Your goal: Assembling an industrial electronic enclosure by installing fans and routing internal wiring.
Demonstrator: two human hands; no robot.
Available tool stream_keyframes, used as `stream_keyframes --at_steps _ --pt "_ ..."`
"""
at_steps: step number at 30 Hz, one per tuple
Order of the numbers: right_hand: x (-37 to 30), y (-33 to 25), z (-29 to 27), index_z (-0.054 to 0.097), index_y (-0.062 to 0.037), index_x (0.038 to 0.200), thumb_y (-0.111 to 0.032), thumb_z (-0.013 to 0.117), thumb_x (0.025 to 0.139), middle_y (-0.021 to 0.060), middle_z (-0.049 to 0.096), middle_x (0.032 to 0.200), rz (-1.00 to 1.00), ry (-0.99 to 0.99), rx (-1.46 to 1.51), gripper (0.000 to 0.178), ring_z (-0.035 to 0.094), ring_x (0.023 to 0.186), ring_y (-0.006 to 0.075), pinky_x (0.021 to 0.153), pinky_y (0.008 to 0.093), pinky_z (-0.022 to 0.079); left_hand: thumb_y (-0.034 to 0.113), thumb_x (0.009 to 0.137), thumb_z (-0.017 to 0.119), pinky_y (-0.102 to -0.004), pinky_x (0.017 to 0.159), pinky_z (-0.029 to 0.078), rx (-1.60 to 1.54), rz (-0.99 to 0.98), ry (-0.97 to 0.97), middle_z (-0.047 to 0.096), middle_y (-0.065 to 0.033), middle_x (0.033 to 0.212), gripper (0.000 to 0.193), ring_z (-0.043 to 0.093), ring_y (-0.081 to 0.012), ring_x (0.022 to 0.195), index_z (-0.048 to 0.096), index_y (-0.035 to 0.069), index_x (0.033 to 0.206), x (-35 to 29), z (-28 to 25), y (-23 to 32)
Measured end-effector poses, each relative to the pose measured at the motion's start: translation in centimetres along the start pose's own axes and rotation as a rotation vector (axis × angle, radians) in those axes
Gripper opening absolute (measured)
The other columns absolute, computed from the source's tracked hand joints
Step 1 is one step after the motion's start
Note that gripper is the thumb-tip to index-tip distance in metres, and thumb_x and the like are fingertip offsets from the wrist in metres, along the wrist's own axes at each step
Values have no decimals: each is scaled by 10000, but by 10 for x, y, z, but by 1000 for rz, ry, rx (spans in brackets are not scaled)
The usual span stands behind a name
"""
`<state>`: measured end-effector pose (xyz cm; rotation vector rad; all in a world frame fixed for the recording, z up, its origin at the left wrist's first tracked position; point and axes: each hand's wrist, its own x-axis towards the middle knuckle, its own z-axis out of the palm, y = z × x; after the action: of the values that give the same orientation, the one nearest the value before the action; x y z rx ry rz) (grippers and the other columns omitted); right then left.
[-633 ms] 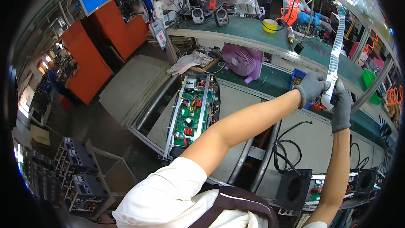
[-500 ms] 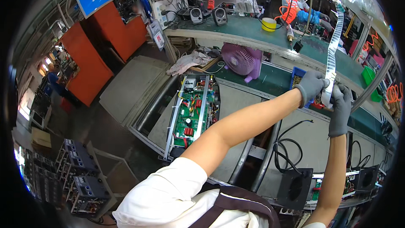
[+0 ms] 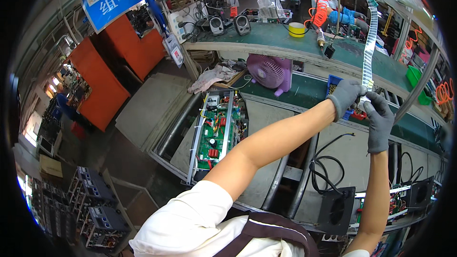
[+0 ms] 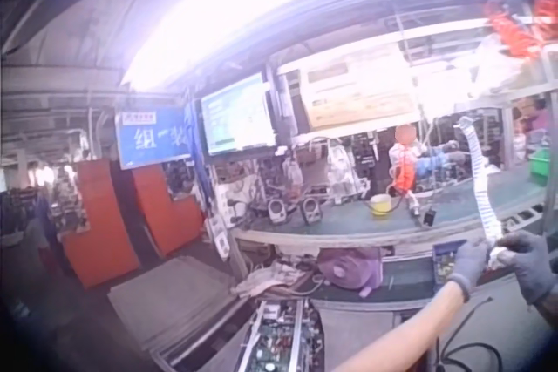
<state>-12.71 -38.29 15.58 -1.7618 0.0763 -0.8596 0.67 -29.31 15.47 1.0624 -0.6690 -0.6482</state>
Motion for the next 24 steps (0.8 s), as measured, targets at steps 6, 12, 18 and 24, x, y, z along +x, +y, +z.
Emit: stream_keyframes --at_steps 6,12,18,24 --pt "-15 -13 -17 611 13 1202 -1 601 863 80 640 1151 -22 17 8 340 591 1051 154 946 292 454 180 880 577 -279 392 372 -57 -70 -70 547 -44 613 164 496 -133 463 637 38 824 -7 22 0" --pt "-20 -29 14 642 15 1153 -47 646 831 87 672 1066 -12 19 67 328 635 972 149 895 287 496 251 882 546 -220 479 377 204 -83 -102 613 0 712 168 516 -70 552 646 116 894 -22 -6 15" --pt "-18 -21 3 613 13 1174 27 634 830 56 652 1060 -11 62 82 345 611 952 107 858 250 498 190 901 565 -240 411 322 25 -207 -22 523 -12 617 156 454 -102 445 619 65 825 -22 6 23" --pt "-17 -22 2 613 25 1183 -21 652 812 82 665 1045 -26 7 55 375 622 932 120 848 259 505 193 900 557 -246 399 322 53 -163 -15 518 -13 599 161 446 -98 439 615 66 818 -20 1 26"
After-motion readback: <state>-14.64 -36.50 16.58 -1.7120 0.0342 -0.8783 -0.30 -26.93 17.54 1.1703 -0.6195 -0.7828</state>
